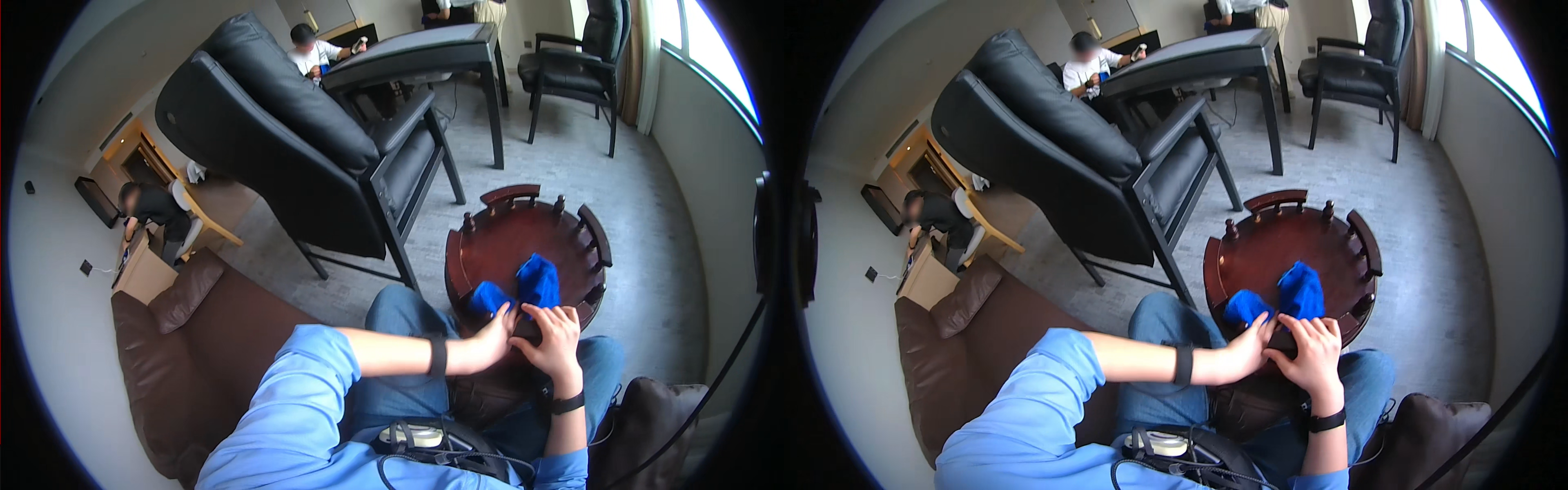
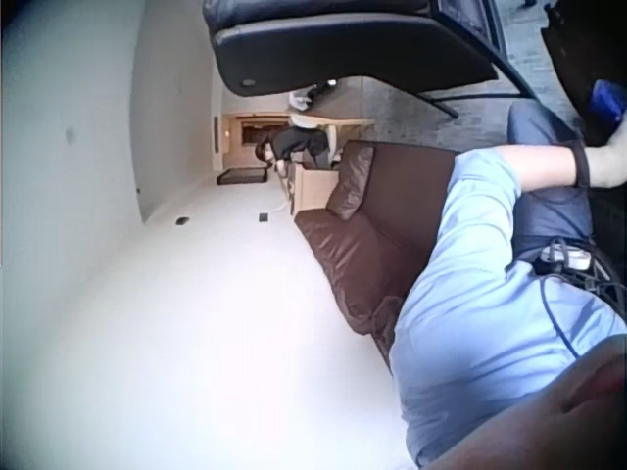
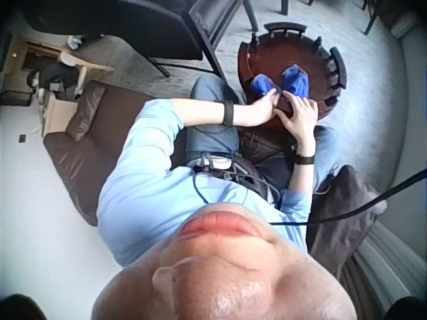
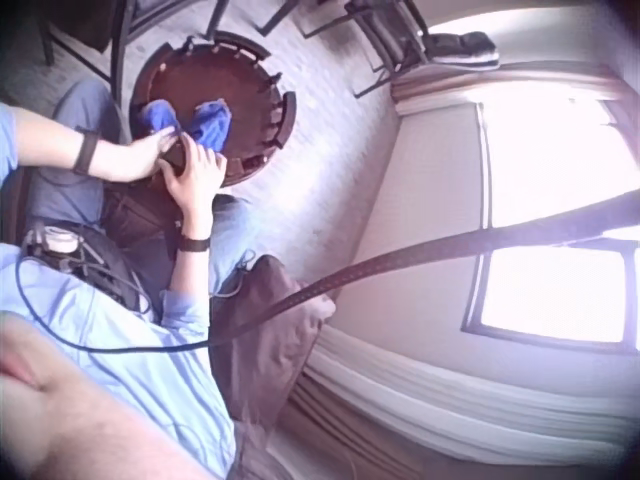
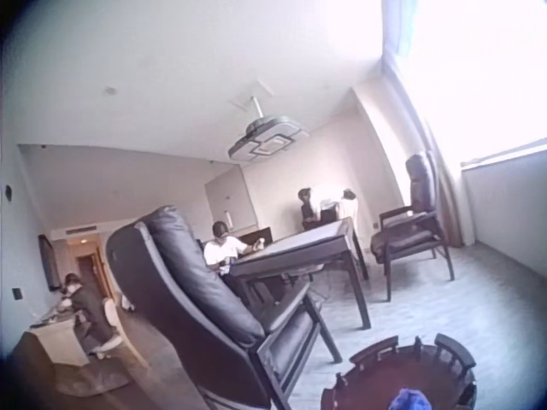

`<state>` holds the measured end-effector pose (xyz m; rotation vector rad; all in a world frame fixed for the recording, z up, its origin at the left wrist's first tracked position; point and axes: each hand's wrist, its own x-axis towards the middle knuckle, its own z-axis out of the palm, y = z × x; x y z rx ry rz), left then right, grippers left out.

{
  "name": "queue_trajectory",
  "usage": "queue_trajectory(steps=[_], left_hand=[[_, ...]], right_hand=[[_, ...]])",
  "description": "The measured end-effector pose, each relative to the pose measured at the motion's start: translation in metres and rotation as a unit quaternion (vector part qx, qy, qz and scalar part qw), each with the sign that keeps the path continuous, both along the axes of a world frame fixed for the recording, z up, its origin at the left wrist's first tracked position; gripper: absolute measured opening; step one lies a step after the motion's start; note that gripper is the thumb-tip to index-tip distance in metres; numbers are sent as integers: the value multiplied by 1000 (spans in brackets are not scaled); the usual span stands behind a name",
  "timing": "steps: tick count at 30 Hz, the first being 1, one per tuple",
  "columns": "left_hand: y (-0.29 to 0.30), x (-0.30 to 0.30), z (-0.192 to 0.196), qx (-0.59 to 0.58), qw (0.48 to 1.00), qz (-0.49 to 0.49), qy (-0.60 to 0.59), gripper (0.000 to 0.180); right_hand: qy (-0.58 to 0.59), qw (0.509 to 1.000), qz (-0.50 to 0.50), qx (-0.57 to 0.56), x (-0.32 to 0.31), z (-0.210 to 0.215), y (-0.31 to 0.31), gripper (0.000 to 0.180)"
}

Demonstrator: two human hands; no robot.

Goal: Cleaning and wiping down a wooden circular tray or small table top using a blue cloth.

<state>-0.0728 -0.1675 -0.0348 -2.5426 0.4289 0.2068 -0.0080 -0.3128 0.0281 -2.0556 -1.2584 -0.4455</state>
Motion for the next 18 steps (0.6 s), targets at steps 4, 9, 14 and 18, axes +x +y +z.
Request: queue_trajectory(steps=[4, 9, 14, 18], left_hand=[[-22, -49, 23, -43, 995, -57, -65, 23], [-11, -95, 22, -453, 863, -10, 225, 16], [-7, -56, 91, -611, 764, 72, 194, 16], [-6, -45, 154, -753, 586, 161, 252, 29]], right_hand=[[-5, 1000, -8, -22, -1, -5, -7, 48], [39, 999, 23, 6, -13, 2, -9, 43], [220, 965, 121, 81, -51, 10, -51, 54], [385, 893, 109, 206, -83, 23, -53, 71]])
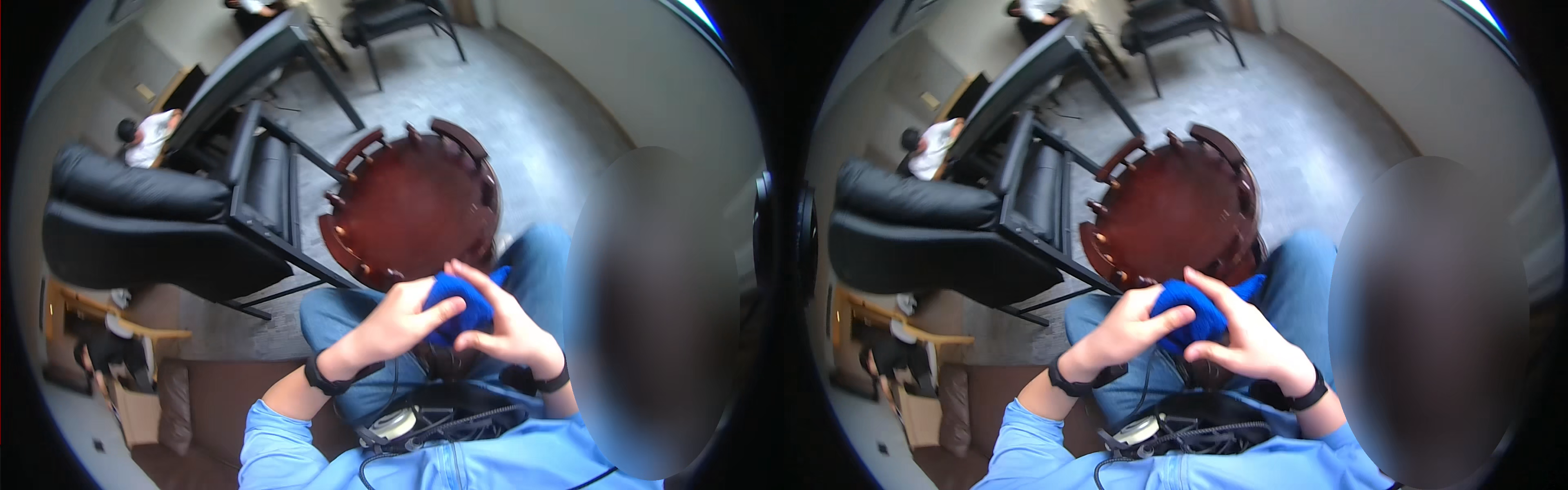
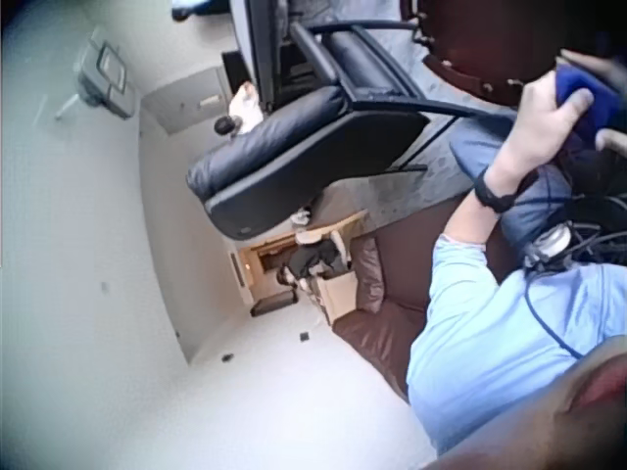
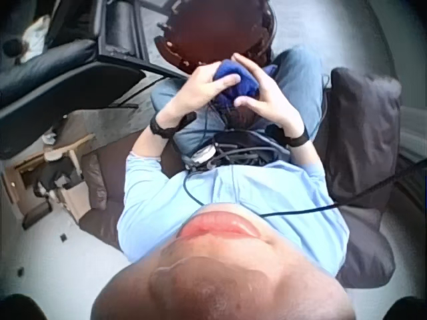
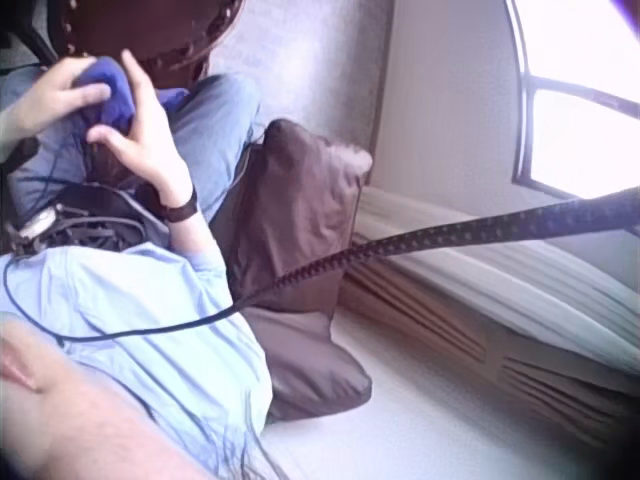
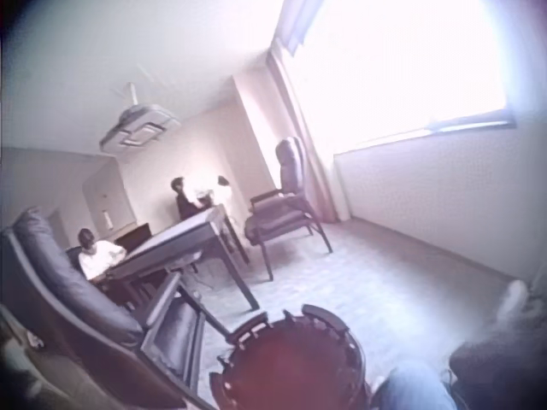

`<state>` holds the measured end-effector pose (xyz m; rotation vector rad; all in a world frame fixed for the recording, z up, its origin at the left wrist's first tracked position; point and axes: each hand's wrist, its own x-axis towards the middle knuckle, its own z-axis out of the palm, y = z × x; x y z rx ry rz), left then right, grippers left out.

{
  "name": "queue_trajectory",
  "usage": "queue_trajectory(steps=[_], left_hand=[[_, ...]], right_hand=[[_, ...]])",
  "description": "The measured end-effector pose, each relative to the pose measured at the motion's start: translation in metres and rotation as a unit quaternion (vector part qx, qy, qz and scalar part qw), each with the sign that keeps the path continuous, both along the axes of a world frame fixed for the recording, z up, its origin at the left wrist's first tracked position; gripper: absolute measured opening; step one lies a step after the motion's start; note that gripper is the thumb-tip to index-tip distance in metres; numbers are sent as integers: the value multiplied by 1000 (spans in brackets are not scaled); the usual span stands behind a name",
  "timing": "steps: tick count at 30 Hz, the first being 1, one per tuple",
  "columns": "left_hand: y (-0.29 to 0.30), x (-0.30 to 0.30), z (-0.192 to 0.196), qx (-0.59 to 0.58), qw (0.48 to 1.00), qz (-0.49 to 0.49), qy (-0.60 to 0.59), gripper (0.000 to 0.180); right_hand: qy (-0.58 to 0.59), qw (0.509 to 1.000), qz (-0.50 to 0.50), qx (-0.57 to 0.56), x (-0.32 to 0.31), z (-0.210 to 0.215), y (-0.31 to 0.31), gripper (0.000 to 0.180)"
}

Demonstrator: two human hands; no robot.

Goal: Cleaning and wiping down a wooden circular tray or small table top using a blue cloth.

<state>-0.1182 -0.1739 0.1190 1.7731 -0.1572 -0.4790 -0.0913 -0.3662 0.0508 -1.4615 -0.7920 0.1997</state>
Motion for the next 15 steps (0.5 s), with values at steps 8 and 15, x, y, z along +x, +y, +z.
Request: queue_trajectory(steps=[8, 15], left_hand=[[29, 35, -10, 420, 861, 134, -253, 32], [127, 44, -108, 483, 789, 182, -333, 25]], right_hand=[[89, 932, -332, 112, 38, -40, -11, 23], [-317, 808, -464, -178, 82, -27, 3, 27]])
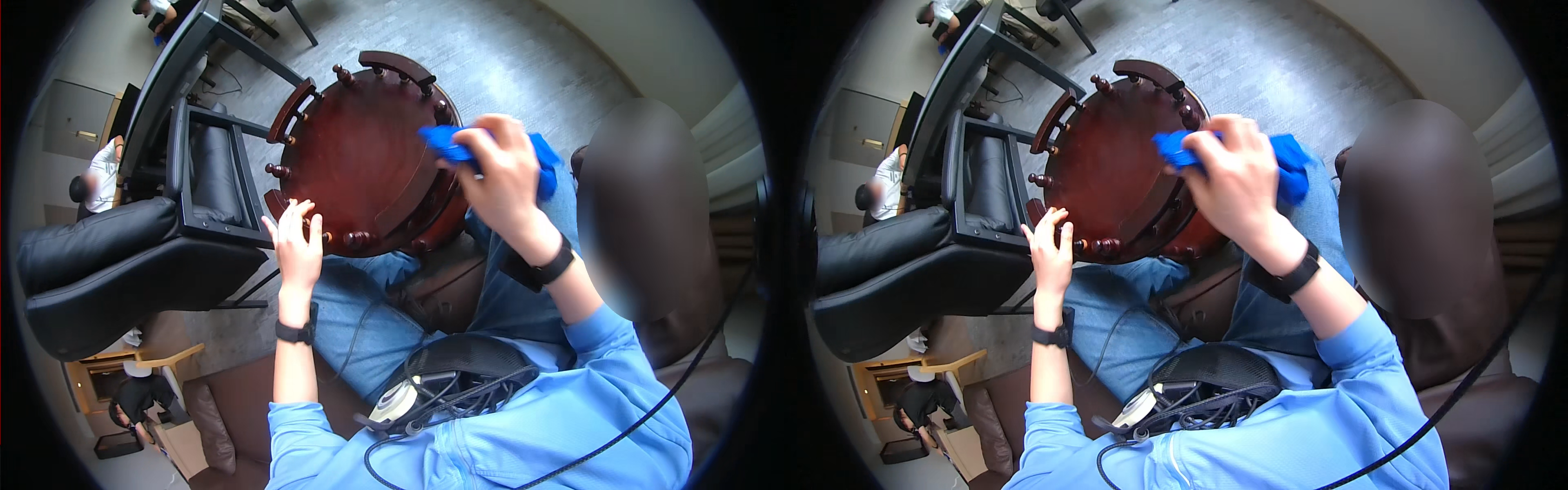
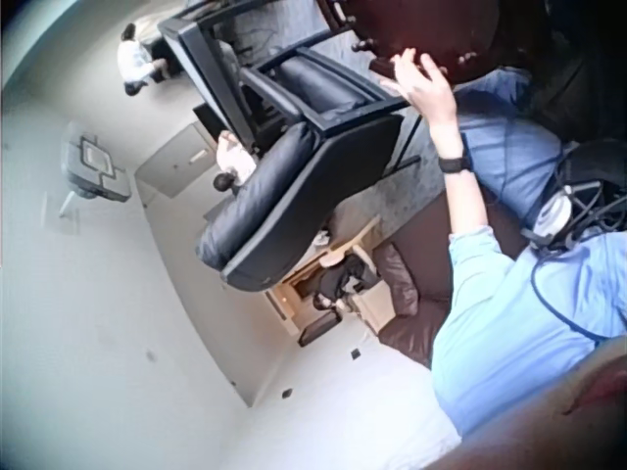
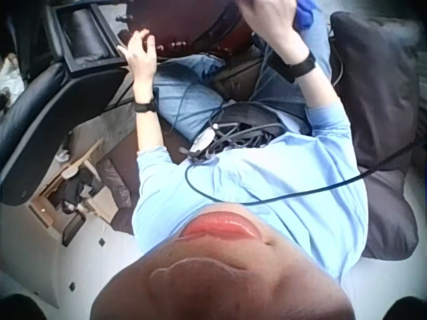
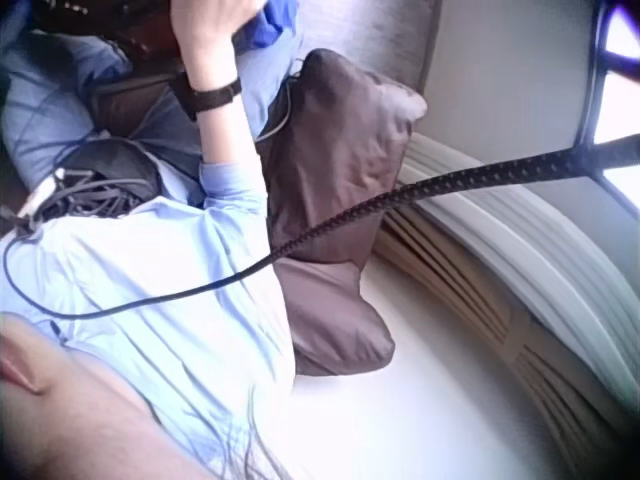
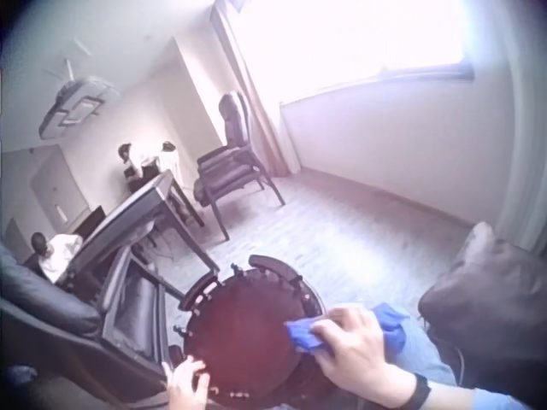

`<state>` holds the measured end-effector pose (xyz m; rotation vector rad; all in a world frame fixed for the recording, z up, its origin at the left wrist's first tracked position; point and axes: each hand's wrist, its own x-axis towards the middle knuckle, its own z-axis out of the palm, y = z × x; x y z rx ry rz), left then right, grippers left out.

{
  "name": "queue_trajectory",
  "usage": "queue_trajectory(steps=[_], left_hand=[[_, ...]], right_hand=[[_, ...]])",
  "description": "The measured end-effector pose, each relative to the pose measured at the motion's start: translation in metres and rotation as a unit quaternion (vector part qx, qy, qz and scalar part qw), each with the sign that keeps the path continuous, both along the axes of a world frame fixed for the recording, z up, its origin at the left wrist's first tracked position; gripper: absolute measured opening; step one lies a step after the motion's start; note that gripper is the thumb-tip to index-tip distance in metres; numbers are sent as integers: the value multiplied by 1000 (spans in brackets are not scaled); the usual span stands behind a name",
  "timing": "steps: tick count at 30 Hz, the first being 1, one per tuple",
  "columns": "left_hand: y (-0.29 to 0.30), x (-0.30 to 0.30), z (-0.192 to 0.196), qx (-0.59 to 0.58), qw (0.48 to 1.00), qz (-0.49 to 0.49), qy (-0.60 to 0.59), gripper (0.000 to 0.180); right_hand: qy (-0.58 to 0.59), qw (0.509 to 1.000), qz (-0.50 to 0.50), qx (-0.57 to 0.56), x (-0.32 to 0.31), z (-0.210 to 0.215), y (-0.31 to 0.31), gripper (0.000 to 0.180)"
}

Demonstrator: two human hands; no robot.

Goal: Cleaning and wiping down a wooden circular tray or small table top using a blue cloth.

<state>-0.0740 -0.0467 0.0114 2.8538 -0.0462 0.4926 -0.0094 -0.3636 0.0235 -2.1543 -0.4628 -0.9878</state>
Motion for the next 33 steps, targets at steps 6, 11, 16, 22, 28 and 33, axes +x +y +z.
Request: queue_trajectory(steps=[6, 11, 16, 22, 28, 33], left_hand=[[-14, 8, -23, 10, 994, -29, -102, 14], [-20, 13, -19, 46, 991, -33, -118, 11], [-17, 10, -21, 37, 991, -23, -128, 14], [-17, 12, -22, 28, 990, -21, -139, 14], [-12, 9, -22, 25, 990, -19, -140, 13], [-9, 11, -24, 32, 987, -37, -155, 9]], right_hand=[[117, 978, 166, -55, -5, -25, 39, 20], [125, 992, 18, -16, 30, -20, 20, 18], [101, 986, 122, -57, 3, -20, 35, 24], [43, 992, -24, -114, 37, -27, 25, 21], [139, 968, 116, -174, -21, -26, 51, 44], [94, 962, 208, -148, -42, -32, 82, 48]])
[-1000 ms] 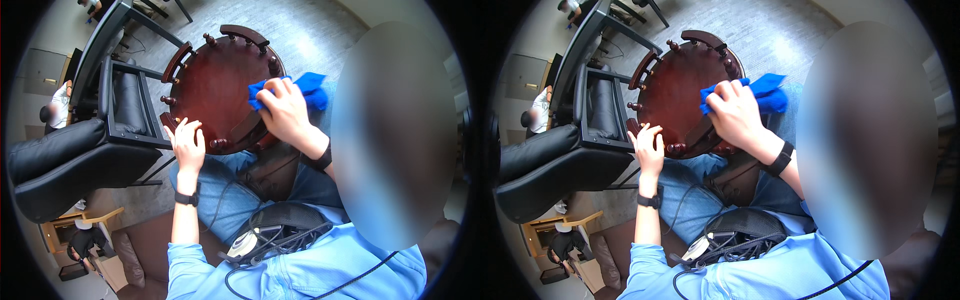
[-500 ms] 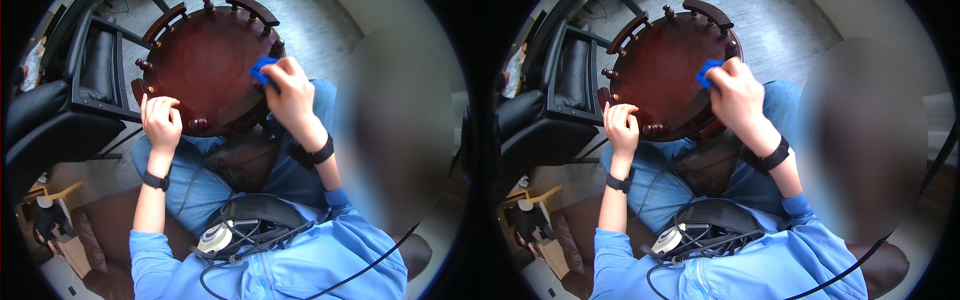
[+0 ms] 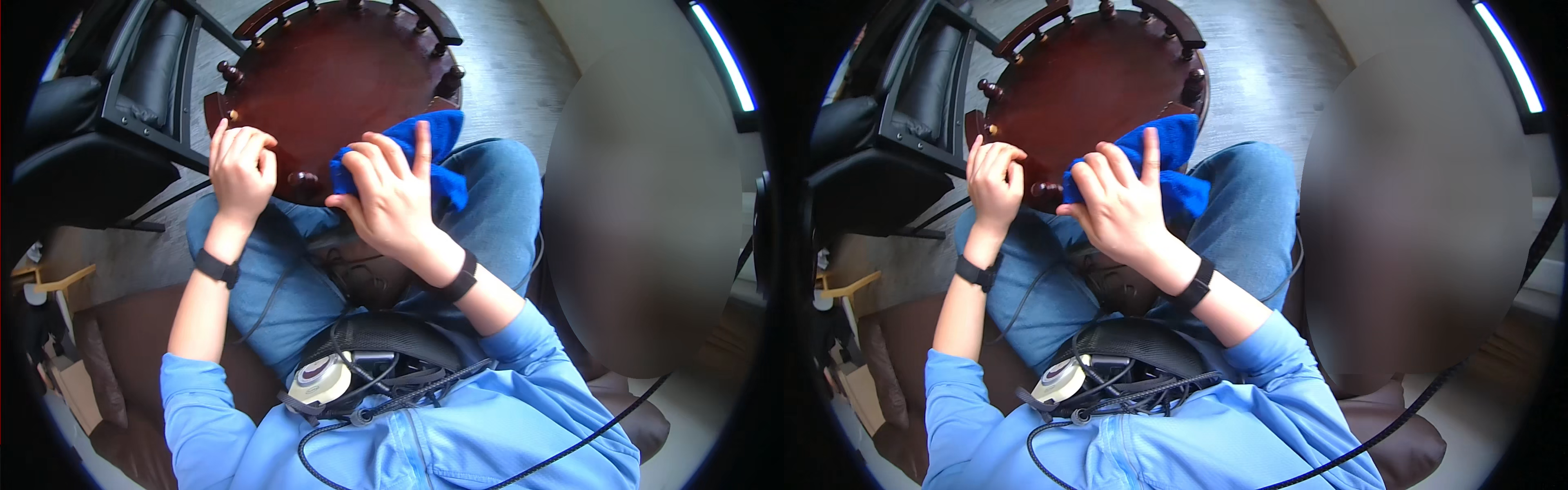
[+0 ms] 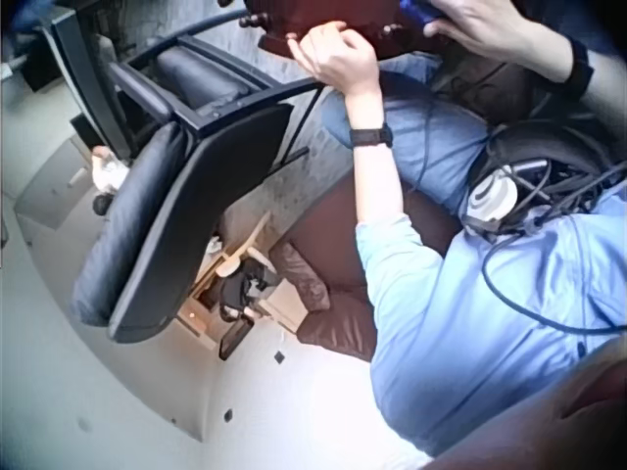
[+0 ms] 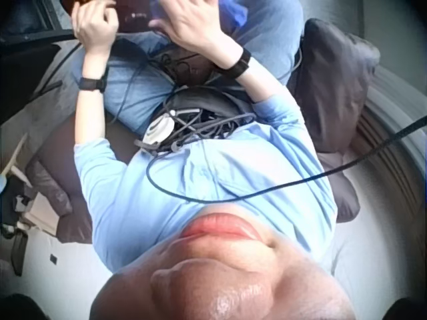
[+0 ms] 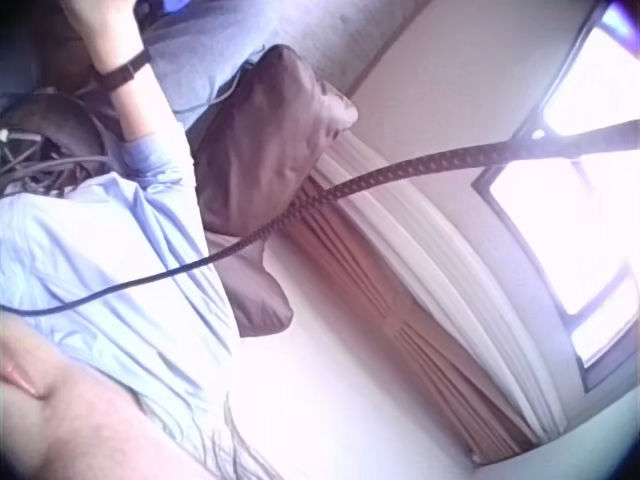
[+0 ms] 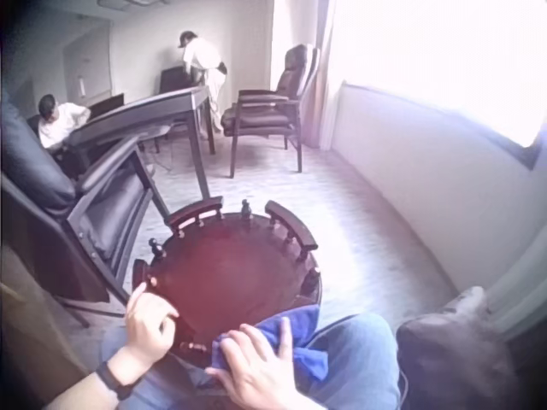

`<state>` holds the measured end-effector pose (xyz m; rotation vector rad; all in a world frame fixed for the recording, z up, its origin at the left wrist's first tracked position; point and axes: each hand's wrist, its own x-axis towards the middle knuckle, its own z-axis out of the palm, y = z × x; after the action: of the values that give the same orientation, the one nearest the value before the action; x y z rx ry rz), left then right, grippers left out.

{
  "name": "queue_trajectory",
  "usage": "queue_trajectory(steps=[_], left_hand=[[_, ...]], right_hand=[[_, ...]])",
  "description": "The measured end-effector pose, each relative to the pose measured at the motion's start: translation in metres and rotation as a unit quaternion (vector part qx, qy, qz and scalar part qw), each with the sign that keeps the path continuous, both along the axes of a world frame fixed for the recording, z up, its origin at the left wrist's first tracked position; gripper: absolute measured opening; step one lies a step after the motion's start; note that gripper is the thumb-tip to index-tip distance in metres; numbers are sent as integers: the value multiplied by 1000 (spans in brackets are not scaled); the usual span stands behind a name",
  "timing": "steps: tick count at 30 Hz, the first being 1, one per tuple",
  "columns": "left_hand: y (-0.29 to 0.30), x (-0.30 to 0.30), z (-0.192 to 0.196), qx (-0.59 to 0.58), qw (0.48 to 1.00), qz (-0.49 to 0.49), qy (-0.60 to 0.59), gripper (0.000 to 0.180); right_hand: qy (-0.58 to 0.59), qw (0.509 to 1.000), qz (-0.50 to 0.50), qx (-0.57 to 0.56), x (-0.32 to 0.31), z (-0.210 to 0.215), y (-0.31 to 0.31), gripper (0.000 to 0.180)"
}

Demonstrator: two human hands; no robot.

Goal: Cleaning and wiping down a wooden circular tray or small table top using a blue cloth.

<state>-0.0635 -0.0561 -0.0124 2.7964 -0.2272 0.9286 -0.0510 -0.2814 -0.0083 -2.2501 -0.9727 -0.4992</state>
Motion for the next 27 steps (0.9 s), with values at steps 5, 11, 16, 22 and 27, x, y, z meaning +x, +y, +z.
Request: queue_trajectory(steps=[5, 11, 16, 22, 27], left_hand=[[9, -1, 3, 22, 999, -39, 12, 6], [13, 6, 0, -3, 998, -52, -20, 7], [34, 18, -1, -15, 999, -32, -40, 8], [81, 65, 2, -25, 998, -23, -55, 13], [119, 97, 11, -51, 998, -10, -41, 13]], right_hand=[[-62, 995, 76, 27, 26, -1, -9, 37], [-79, 994, 61, 41, 101, 8, -37, 22], [-55, 996, 63, -11, 115, 18, -14, 29], [-55, 998, -12, -20, 152, 42, 32, 39], [33, 989, -51, 134, 185, 54, 61, 36]])
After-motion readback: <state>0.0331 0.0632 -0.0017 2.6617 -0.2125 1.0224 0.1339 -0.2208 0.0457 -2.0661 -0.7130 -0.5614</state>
